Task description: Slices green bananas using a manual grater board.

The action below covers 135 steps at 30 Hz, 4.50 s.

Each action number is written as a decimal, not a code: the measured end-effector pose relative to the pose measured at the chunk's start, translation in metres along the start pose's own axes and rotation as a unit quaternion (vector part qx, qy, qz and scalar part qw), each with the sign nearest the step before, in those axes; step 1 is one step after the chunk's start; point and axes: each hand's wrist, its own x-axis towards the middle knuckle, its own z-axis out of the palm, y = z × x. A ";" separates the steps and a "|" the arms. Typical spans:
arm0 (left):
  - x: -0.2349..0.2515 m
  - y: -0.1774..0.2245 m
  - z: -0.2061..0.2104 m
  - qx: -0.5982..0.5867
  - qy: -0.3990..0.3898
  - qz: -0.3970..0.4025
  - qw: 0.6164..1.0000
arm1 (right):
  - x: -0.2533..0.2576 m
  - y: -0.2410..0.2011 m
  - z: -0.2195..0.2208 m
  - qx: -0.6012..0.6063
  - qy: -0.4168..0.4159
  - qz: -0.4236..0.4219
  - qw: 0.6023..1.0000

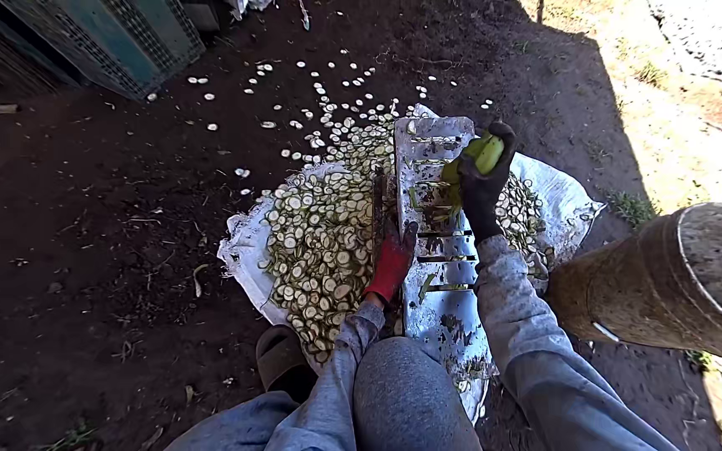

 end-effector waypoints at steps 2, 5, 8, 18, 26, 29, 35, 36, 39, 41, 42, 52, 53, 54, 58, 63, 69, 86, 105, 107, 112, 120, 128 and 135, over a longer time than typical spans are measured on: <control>0.003 -0.002 0.002 -0.002 0.005 0.006 1.000 | -0.051 -0.027 -0.028 0.013 -0.017 0.024 0.999; 0.006 -0.007 0.009 0.029 0.036 0.017 0.999 | -0.173 -0.077 -0.084 0.048 0.020 0.058 0.997; 0.008 -0.006 0.011 0.030 0.051 0.022 0.998 | -0.208 -0.088 -0.094 0.046 0.031 0.030 0.998; 0.006 -0.004 0.001 0.004 0.011 -0.007 1.000 | -0.037 0.004 -0.008 -0.010 -0.036 -0.050 0.998; 0.005 0.003 0.008 0.031 0.031 -0.011 0.999 | -0.208 -0.067 -0.085 0.052 -0.003 -0.020 0.998; 0.004 0.003 0.007 0.023 0.015 -0.024 0.999 | -0.114 -0.021 -0.040 0.038 -0.030 0.007 0.999; 0.012 -0.002 0.010 0.016 0.023 -0.003 1.000 | -0.047 -0.016 -0.018 -0.064 -0.074 0.051 0.994; 0.014 -0.003 0.011 0.015 0.029 0.004 0.999 | -0.039 -0.018 -0.018 -0.043 -0.050 0.054 0.996; 0.002 -0.004 0.004 0.011 0.012 -0.010 1.000 | -0.023 -0.015 -0.004 -0.013 -0.011 0.067 0.998; -0.005 -0.001 0.002 0.005 0.000 -0.018 1.000 | -0.036 -0.031 -0.008 -0.076 -0.052 0.072 0.993; -0.005 0.000 0.001 0.003 0.001 -0.018 1.000 | -0.056 -0.052 -0.018 -0.101 -0.094 0.083 0.987; -0.005 -0.003 0.007 0.019 0.026 -0.009 0.999 | -0.151 -0.068 -0.062 -0.072 0.026 0.061 0.995; -0.006 -0.003 0.006 0.019 0.017 -0.011 1.000 | -0.119 -0.049 -0.046 -0.095 0.023 0.055 0.994; -0.007 -0.002 0.003 0.017 0.008 -0.018 1.000 | -0.084 -0.030 -0.029 -0.121 0.010 0.032 0.992; -0.011 0.002 -0.003 -0.001 -0.003 -0.035 0.999 | -0.003 0.013 0.013 -0.189 0.010 -0.048 0.981; -0.004 -0.005 0.003 0.014 0.020 -0.012 1.000 | -0.154 -0.062 -0.069 -0.083 0.006 0.048 0.995; -0.004 -0.003 0.006 0.020 0.016 -0.006 1.000 | -0.153 -0.052 -0.061 -0.054 0.017 0.032 0.998; -0.002 0.000 0.008 -0.001 0.017 -0.017 1.000 | -0.155 -0.047 -0.061 -0.094 -0.057 0.028 0.994; 0.004 -0.005 0.007 0.020 0.021 -0.025 0.999 | -0.081 -0.003 -0.025 -0.133 -0.058 0.020 0.989; -0.001 -0.004 0.005 0.005 0.009 -0.031 0.999 | -0.024 0.022 0.004 -0.187 -0.065 -0.013 0.980; -0.005 -0.003 -0.001 0.001 0.001 -0.019 1.000 | -0.066 -0.040 -0.025 -0.236 -0.125 0.050 0.962; -0.007 0.000 0.005 0.012 0.016 -0.026 0.999 | -0.166 -0.060 -0.066 -0.188 -0.071 0.022 0.979; -0.010 0.000 -0.001 -0.010 -0.002 -0.023 1.000 | -0.025 -0.007 0.003 -0.277 -0.097 0.001 0.956; 0.005 -0.007 0.009 0.014 0.038 0.013 0.999 | -0.210 -0.078 -0.089 -0.147 -0.042 0.061 0.986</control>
